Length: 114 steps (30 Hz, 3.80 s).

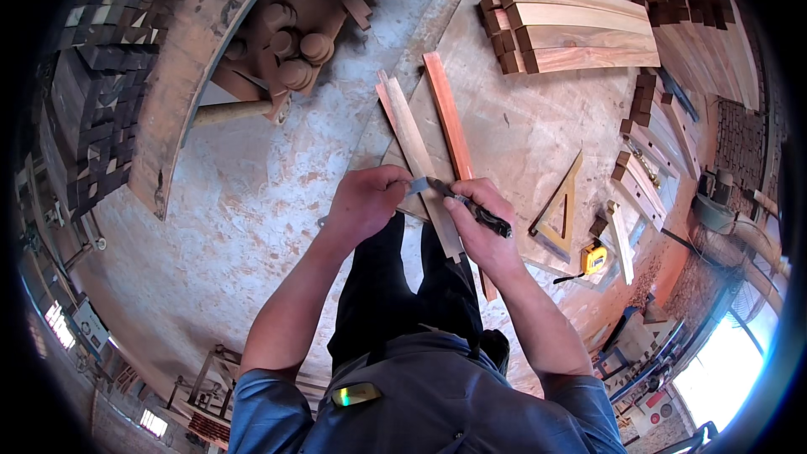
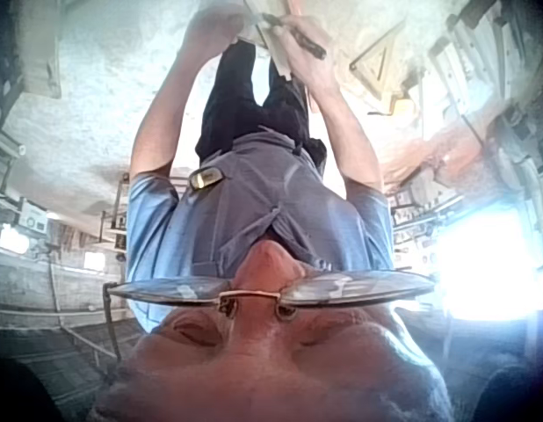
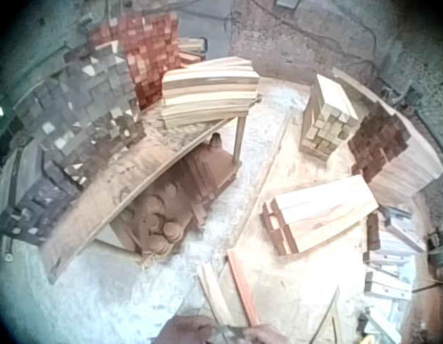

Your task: The person measures and marks wooden pieces with a tape measure and marker, then uses a hammer to break a piece of wood. They subsequently use a table saw to cut a long wooden plank. The person handles various tools and wood pieces throughout the process.

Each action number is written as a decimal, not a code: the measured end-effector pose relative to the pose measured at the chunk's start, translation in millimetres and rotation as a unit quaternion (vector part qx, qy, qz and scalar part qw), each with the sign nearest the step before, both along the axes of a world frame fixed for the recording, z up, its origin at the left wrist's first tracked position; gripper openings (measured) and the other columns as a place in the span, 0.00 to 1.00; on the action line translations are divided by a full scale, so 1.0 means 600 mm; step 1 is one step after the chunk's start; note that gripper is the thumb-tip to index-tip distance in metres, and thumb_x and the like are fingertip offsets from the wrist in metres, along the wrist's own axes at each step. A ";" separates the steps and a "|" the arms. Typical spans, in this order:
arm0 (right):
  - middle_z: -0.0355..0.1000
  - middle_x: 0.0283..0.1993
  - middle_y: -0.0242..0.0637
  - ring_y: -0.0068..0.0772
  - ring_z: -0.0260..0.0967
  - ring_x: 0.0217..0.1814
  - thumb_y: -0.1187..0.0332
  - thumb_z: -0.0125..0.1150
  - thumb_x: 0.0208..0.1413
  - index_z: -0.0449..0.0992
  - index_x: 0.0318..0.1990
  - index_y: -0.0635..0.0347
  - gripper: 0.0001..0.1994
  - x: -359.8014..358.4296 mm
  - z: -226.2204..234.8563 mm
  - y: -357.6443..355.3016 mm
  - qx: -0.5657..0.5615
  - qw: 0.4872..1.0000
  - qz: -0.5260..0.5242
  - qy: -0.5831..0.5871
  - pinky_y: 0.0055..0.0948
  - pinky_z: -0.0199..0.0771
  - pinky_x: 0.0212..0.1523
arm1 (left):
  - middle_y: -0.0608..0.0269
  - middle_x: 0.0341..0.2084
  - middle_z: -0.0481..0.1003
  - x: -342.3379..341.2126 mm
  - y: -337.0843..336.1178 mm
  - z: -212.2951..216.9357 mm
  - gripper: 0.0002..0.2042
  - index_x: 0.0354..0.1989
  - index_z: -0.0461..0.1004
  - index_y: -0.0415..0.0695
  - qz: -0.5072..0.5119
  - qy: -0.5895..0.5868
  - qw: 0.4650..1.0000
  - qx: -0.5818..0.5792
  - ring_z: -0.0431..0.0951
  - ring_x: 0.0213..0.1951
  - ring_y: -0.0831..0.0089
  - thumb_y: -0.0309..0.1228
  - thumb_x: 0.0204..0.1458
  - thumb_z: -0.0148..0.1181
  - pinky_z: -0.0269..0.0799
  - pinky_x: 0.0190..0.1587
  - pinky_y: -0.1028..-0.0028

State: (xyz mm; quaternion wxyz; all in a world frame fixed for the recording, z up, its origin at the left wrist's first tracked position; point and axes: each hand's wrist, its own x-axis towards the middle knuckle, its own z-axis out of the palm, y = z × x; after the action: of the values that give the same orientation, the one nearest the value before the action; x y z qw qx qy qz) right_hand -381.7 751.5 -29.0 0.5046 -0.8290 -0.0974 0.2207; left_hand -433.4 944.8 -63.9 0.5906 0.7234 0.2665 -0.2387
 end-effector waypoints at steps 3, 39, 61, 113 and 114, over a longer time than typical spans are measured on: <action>0.73 0.33 0.41 0.38 0.70 0.37 0.72 0.67 0.51 0.78 0.38 0.64 0.08 0.001 0.000 0.000 -0.001 1.000 0.006 -0.007 0.32 0.70 0.40 | 0.65 0.24 0.77 -0.001 0.001 -0.005 0.10 0.41 0.80 0.39 -0.002 -0.008 1.000 0.006 0.74 0.24 0.80 0.27 0.54 0.56 0.72 0.31 0.77; 0.72 0.31 0.41 0.39 0.69 0.35 0.72 0.67 0.51 0.79 0.37 0.63 0.08 0.014 0.006 0.009 -0.005 0.999 0.033 -0.010 0.33 0.69 0.37 | 0.65 0.25 0.77 0.002 0.007 -0.015 0.10 0.40 0.80 0.39 0.008 -0.044 0.999 0.024 0.74 0.24 0.80 0.27 0.53 0.56 0.71 0.30 0.77; 0.74 0.26 0.53 0.55 0.75 0.30 0.60 0.54 0.60 0.72 0.37 0.66 0.14 0.017 0.036 -0.098 -0.158 0.985 -0.014 0.063 0.45 0.74 0.32 | 0.60 0.34 0.75 -0.074 -0.121 0.020 0.12 0.48 0.67 0.37 0.281 -0.083 0.942 -0.162 0.77 0.33 0.75 0.30 0.61 0.55 0.74 0.35 0.76; 0.68 0.24 0.50 0.50 0.67 0.27 0.63 0.66 0.49 0.67 0.29 0.64 0.15 -0.558 0.157 0.436 -0.182 0.869 0.452 -0.085 0.45 0.68 0.31 | 0.59 0.35 0.76 -1.146 0.325 0.137 0.14 0.48 0.73 0.36 0.658 -0.136 0.737 0.071 0.76 0.36 0.74 0.27 0.55 0.58 0.73 0.40 0.72; 0.68 0.24 0.50 0.51 0.67 0.27 0.62 0.66 0.49 0.68 0.30 0.64 0.15 -0.580 0.148 0.488 -0.186 0.859 0.468 -0.093 0.45 0.69 0.31 | 0.58 0.35 0.76 -1.186 0.358 0.129 0.13 0.47 0.74 0.36 0.704 -0.107 0.701 0.045 0.76 0.36 0.74 0.28 0.55 0.58 0.73 0.39 0.72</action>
State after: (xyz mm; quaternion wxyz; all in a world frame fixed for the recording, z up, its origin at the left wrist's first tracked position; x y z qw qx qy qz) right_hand -729.5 1044.4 59.9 0.1670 -0.7806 -0.4781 0.3665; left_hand -1145.0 1159.8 13.3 0.5780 0.3714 0.6433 0.3378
